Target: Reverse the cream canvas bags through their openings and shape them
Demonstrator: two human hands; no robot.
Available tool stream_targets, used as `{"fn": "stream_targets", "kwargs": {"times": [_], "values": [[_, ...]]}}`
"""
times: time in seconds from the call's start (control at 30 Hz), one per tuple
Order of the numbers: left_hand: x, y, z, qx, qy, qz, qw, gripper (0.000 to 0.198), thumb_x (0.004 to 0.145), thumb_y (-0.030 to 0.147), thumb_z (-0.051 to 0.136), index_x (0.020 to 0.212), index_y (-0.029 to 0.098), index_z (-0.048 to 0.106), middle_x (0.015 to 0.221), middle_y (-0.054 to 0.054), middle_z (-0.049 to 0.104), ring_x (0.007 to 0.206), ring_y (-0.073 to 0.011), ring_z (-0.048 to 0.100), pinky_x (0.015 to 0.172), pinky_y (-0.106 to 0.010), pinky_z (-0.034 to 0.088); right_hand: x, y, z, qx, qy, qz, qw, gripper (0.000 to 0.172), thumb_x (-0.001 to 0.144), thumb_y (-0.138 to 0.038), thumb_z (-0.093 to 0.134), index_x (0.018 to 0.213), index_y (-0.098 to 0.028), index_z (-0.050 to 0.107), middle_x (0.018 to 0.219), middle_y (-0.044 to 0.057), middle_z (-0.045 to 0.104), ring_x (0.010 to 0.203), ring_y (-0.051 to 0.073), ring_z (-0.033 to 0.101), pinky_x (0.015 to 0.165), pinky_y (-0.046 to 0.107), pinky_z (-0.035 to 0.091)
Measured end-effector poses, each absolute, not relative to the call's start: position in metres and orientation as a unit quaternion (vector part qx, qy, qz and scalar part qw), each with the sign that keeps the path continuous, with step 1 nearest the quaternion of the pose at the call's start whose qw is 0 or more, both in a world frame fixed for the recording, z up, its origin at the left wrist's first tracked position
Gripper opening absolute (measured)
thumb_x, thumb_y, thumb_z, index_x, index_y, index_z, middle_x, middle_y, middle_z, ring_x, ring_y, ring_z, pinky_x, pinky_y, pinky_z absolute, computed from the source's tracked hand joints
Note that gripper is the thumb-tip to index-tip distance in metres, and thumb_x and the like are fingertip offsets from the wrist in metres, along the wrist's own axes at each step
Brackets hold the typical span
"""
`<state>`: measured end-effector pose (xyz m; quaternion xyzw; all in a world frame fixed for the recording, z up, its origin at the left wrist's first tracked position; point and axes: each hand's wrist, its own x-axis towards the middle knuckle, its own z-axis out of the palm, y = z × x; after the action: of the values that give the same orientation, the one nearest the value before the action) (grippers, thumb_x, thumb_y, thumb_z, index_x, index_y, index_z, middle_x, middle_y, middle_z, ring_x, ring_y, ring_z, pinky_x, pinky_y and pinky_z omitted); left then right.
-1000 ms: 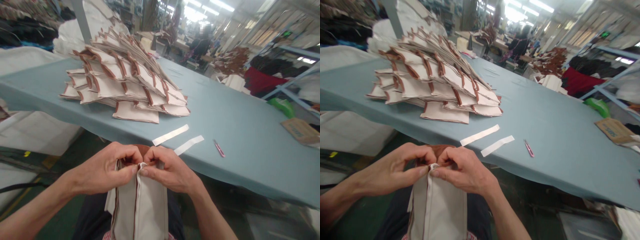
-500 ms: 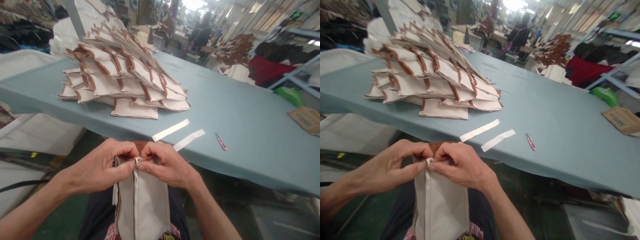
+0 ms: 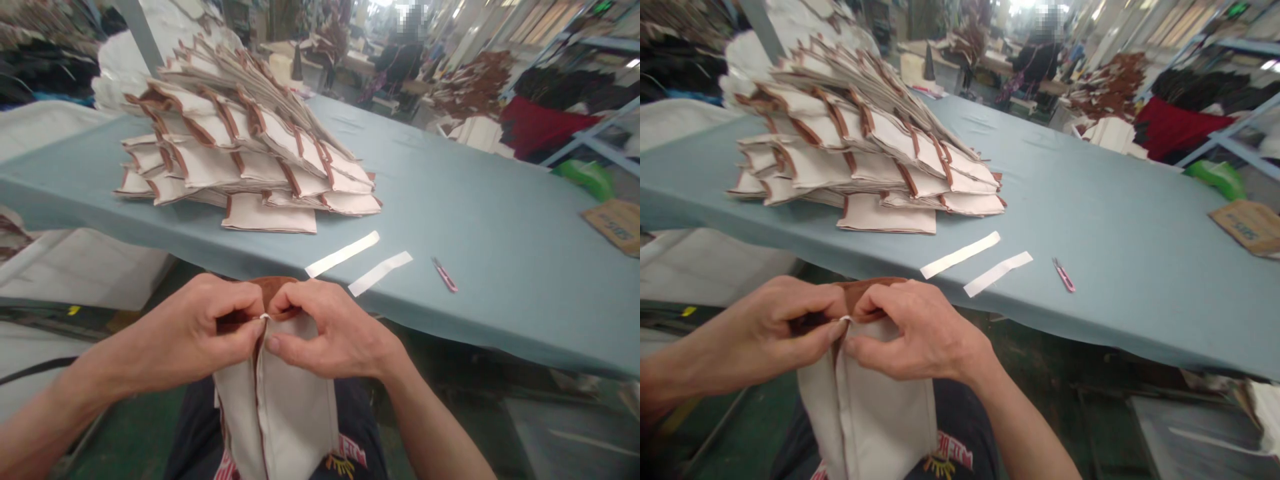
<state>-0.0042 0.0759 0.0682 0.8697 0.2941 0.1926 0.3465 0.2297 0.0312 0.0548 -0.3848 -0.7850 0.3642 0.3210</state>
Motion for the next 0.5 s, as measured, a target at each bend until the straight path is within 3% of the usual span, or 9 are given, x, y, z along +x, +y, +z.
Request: {"fn": "stream_targets", "kwargs": {"times": [0.17, 0.3, 0.5], "values": [[-0.002, 0.076, 0.075, 0.814, 0.337, 0.207, 0.425, 0.035, 0.096, 0.034, 0.057, 0.063, 0.023, 0.052, 0.055, 0.009, 0.044, 0.049, -0.0083, 0.038, 0.044, -0.018, 0.03, 0.225, 0.038, 0.067, -0.406, -0.772, 0.375, 0.313, 0.036, 0.1, -0.048, 0.08, 0.086, -0.023, 0.057, 0.08, -0.006, 0.061, 0.071, 0.012, 0.05, 0.07, 0.028, 0.033], [-0.014, 0.078, 0.073, 0.811, 0.314, 0.182, 0.459, 0.036, 0.1, 0.039, 0.06, 0.069, 0.022, 0.064, 0.06, 0.006, 0.059, 0.054, -0.0115, 0.053, 0.05, -0.019, 0.041, 0.223, 0.036, 0.067, -0.391, -0.786, 0.381, 0.289, 0.038, 0.102, -0.035, 0.076, 0.079, -0.024, 0.047, 0.073, -0.008, 0.05, 0.066, 0.011, 0.039, 0.068, 0.029, 0.028], [-0.029, 0.074, 0.075, 0.849, 0.302, 0.16, 0.403, 0.035, 0.104, 0.036, 0.063, 0.072, 0.023, 0.067, 0.064, 0.004, 0.065, 0.057, -0.0127, 0.057, 0.055, -0.022, 0.041, 0.212, 0.026, 0.073, -0.419, -0.816, 0.314, 0.246, 0.03, 0.098, -0.024, 0.074, 0.082, -0.024, 0.049, 0.075, -0.005, 0.057, 0.071, 0.014, 0.047, 0.071, 0.03, 0.031]]}}
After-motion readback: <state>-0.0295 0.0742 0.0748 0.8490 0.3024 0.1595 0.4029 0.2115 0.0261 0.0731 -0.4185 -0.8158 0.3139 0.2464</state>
